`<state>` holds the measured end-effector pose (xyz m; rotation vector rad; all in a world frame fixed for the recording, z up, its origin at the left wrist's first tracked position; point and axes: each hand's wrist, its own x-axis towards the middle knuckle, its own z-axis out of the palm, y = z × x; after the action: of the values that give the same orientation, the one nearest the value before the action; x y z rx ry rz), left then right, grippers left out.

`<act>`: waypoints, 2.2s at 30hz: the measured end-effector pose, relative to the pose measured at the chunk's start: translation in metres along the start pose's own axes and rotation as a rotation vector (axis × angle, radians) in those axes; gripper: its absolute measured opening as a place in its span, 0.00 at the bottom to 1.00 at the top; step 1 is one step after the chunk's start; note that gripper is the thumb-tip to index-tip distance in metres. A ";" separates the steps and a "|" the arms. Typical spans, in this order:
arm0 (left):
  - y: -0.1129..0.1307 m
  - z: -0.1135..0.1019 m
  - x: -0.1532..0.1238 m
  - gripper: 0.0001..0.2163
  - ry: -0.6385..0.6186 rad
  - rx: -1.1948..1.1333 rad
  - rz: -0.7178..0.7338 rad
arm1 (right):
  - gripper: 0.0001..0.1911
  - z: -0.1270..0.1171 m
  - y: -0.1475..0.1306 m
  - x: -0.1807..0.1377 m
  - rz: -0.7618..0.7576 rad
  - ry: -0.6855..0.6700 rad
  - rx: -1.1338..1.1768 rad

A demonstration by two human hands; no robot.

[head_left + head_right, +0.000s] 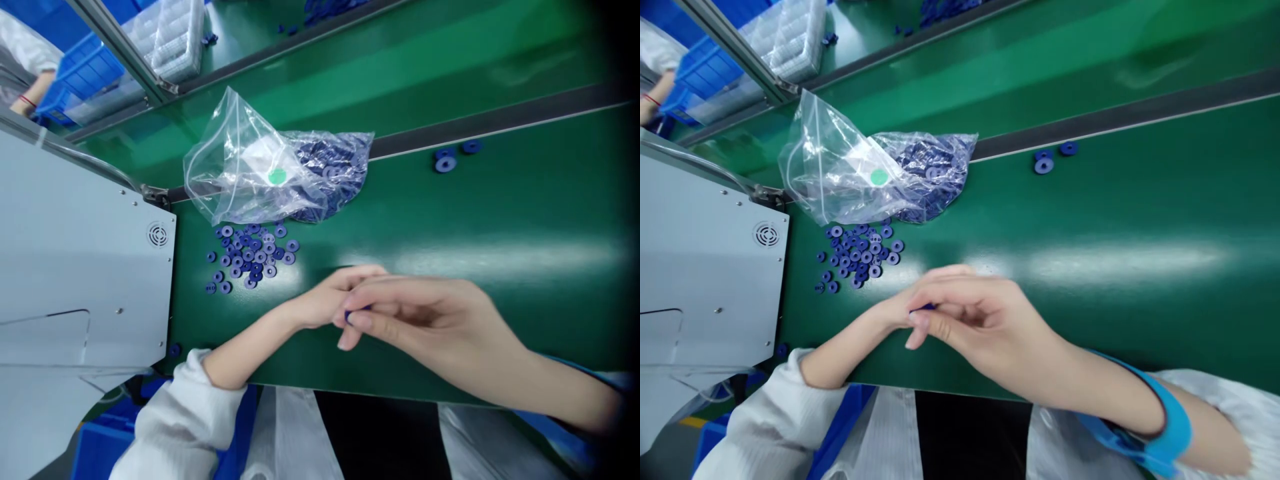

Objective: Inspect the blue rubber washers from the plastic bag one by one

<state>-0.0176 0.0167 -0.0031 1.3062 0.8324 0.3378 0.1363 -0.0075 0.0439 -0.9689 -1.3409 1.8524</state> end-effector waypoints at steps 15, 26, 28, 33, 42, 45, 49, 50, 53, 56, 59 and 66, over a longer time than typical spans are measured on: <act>0.024 -0.004 -0.034 0.12 -0.025 0.051 0.304 | 0.17 -0.011 0.025 -0.027 -0.154 0.000 0.139; 0.018 0.000 -0.033 0.16 0.087 0.135 0.522 | 0.18 -0.015 0.031 -0.012 -0.054 0.013 0.287; 0.018 0.001 -0.034 0.17 0.092 0.126 0.526 | 0.16 -0.014 0.032 -0.012 -0.018 -0.041 0.348; 0.016 0.005 -0.033 0.18 0.137 0.174 0.551 | 0.13 -0.013 0.033 -0.011 -0.007 -0.078 0.366; 0.011 0.001 -0.033 0.13 0.033 0.080 0.458 | 0.08 -0.016 0.031 -0.008 -0.216 -0.083 0.055; 0.012 0.001 -0.032 0.12 0.034 0.077 0.439 | 0.05 -0.016 0.030 -0.008 -0.286 -0.034 -0.058; 0.012 0.000 -0.030 0.14 0.048 0.096 0.444 | 0.05 -0.016 0.028 -0.010 -0.299 0.018 -0.176; 0.012 0.000 -0.029 0.15 0.043 0.094 0.440 | 0.05 -0.017 0.028 -0.010 -0.272 -0.003 -0.161; 0.012 0.000 -0.029 0.16 0.008 0.070 0.418 | 0.04 -0.019 0.026 -0.010 -0.161 -0.089 -0.037; 0.012 -0.001 -0.030 0.17 -0.021 0.029 0.393 | 0.05 -0.021 0.025 -0.010 -0.075 -0.156 0.122; 0.012 -0.001 -0.030 0.16 -0.039 -0.013 0.383 | 0.06 -0.021 0.024 -0.009 -0.007 -0.209 0.255; 0.010 -0.006 -0.033 0.09 -0.063 -0.151 0.336 | 0.18 -0.024 0.021 -0.010 0.057 -0.294 0.513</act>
<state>-0.0419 0.0019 0.0171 1.3063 0.5219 0.6099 0.1604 -0.0097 0.0205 -0.4848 -0.9167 2.2906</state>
